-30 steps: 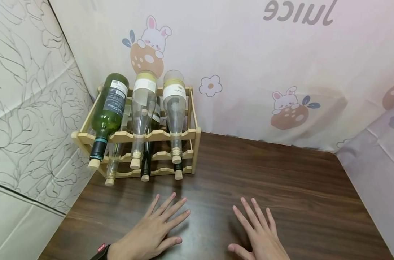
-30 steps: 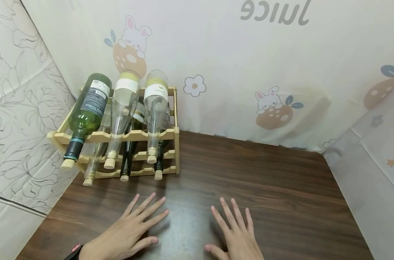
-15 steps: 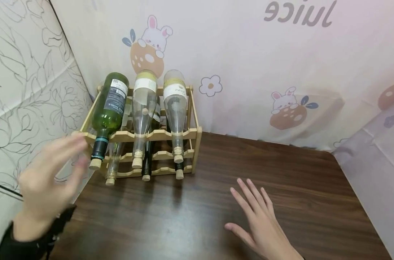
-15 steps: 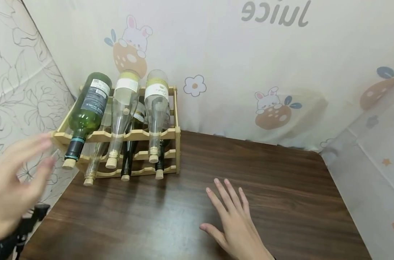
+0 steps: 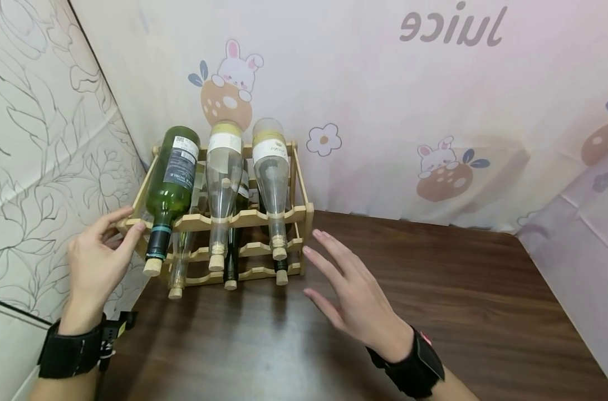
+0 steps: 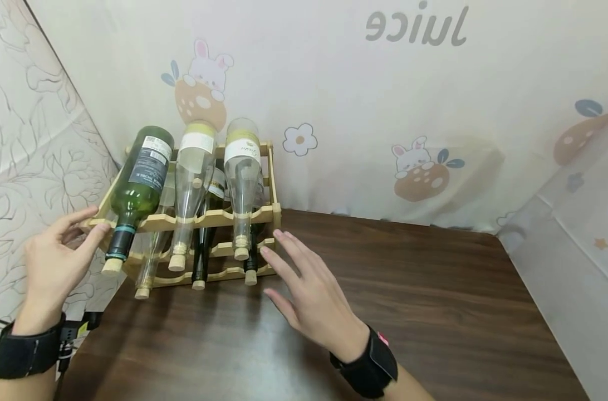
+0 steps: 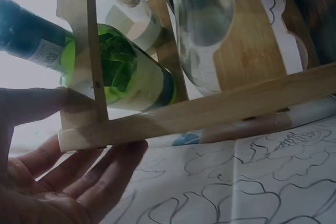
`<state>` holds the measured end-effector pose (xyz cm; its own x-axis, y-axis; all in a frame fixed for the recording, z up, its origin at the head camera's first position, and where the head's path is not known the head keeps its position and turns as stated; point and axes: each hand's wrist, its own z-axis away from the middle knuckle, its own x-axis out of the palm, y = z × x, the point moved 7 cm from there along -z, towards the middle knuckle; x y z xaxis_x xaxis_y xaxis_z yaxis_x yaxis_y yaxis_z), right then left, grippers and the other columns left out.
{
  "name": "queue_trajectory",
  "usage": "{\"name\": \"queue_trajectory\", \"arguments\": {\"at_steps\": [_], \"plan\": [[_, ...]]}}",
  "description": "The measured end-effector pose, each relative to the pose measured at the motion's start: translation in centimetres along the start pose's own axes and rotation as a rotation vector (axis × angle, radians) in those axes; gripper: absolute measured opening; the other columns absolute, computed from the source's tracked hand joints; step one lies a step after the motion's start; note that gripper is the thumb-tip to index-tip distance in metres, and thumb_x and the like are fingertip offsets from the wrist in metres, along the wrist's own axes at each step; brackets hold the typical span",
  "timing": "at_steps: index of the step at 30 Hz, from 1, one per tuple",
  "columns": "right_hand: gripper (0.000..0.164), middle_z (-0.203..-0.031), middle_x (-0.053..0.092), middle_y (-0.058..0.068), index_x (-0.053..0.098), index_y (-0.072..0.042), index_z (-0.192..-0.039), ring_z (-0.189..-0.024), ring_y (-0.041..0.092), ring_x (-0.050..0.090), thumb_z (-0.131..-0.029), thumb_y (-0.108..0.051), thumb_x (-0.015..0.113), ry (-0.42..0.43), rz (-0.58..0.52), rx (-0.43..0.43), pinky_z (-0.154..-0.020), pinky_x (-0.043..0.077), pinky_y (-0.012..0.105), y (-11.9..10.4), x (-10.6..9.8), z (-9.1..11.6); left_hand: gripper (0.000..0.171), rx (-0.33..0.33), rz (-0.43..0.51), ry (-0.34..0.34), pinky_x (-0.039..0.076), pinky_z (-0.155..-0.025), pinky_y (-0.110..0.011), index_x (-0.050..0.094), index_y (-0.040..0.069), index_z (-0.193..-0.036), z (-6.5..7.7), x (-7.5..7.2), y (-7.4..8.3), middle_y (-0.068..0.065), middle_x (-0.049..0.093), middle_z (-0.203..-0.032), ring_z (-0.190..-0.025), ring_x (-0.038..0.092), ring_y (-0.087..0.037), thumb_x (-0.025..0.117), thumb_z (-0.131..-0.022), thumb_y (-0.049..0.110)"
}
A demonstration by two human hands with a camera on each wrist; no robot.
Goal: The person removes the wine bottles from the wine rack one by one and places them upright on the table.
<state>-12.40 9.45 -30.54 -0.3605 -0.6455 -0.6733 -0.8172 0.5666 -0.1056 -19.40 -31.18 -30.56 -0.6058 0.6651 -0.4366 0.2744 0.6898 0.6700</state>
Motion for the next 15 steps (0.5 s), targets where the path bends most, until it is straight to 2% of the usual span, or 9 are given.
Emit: {"name": "queue_trajectory", "arguments": {"at_steps": [2, 5, 8, 12, 15], "plan": [[0.056, -0.159, 0.048, 0.026, 0.052, -0.002, -0.152, -0.148, 0.039, 0.048, -0.108, -0.036, 0.061, -0.001, -0.004, -0.014, -0.134, 0.033, 0.036, 0.5, 0.8, -0.9, 0.039, -0.01, 0.025, 0.002, 0.049, -0.074, 0.007, 0.077, 0.005, -0.126, 0.2, 0.1, -0.1, 0.054, 0.055, -0.088, -0.08, 0.056, 0.033, 0.086, -0.088, 0.008], [0.063, -0.16, 0.047, 0.023, 0.05, -0.004, -0.153, -0.15, 0.038, 0.047, -0.1, -0.027, 0.075, -0.034, -0.003, -0.029, -0.133, 0.036, 0.04, 1.3, 2.4, -2.0, 0.04, -0.017, 0.061, 0.019, 0.05, -0.076, 0.005, 0.077, 0.003, -0.123, 0.6, 0.1, -0.2, 0.049, 0.059, -0.094, -0.082, 0.059, 0.03, 0.088, -0.086, 0.007], [0.074, -0.161, 0.048, 0.021, 0.051, -0.006, -0.153, -0.15, 0.036, 0.047, -0.09, -0.02, 0.086, -0.056, 0.005, -0.058, -0.13, 0.04, 0.042, 1.7, 4.0, -2.6, 0.038, -0.036, 0.075, 0.036, 0.052, -0.076, 0.005, 0.077, 0.002, -0.121, 0.9, 0.2, -0.4, 0.038, 0.066, -0.105, -0.086, 0.061, 0.028, 0.088, -0.085, 0.007], [0.074, -0.16, 0.05, 0.02, 0.052, -0.006, -0.152, -0.151, 0.036, 0.047, -0.088, -0.016, 0.088, -0.057, 0.019, -0.106, -0.129, 0.042, 0.043, 1.9, 5.3, -3.5, 0.039, -0.094, 0.07, 0.028, 0.052, -0.077, 0.004, 0.078, 0.005, -0.122, 0.8, 0.3, -0.9, 0.023, 0.073, -0.119, -0.09, 0.061, 0.028, 0.089, -0.085, 0.01], [0.075, -0.16, 0.051, 0.019, 0.051, -0.005, -0.153, -0.152, 0.037, 0.046, -0.087, -0.009, 0.087, -0.058, 0.028, -0.132, -0.131, 0.04, 0.04, 2.2, 5.9, -4.1, 0.039, -0.103, 0.058, 0.023, 0.052, -0.078, 0.004, 0.077, 0.006, -0.123, 0.6, 0.3, -0.9, 0.016, 0.075, -0.123, -0.091, 0.06, 0.029, 0.089, -0.086, 0.012]]}}
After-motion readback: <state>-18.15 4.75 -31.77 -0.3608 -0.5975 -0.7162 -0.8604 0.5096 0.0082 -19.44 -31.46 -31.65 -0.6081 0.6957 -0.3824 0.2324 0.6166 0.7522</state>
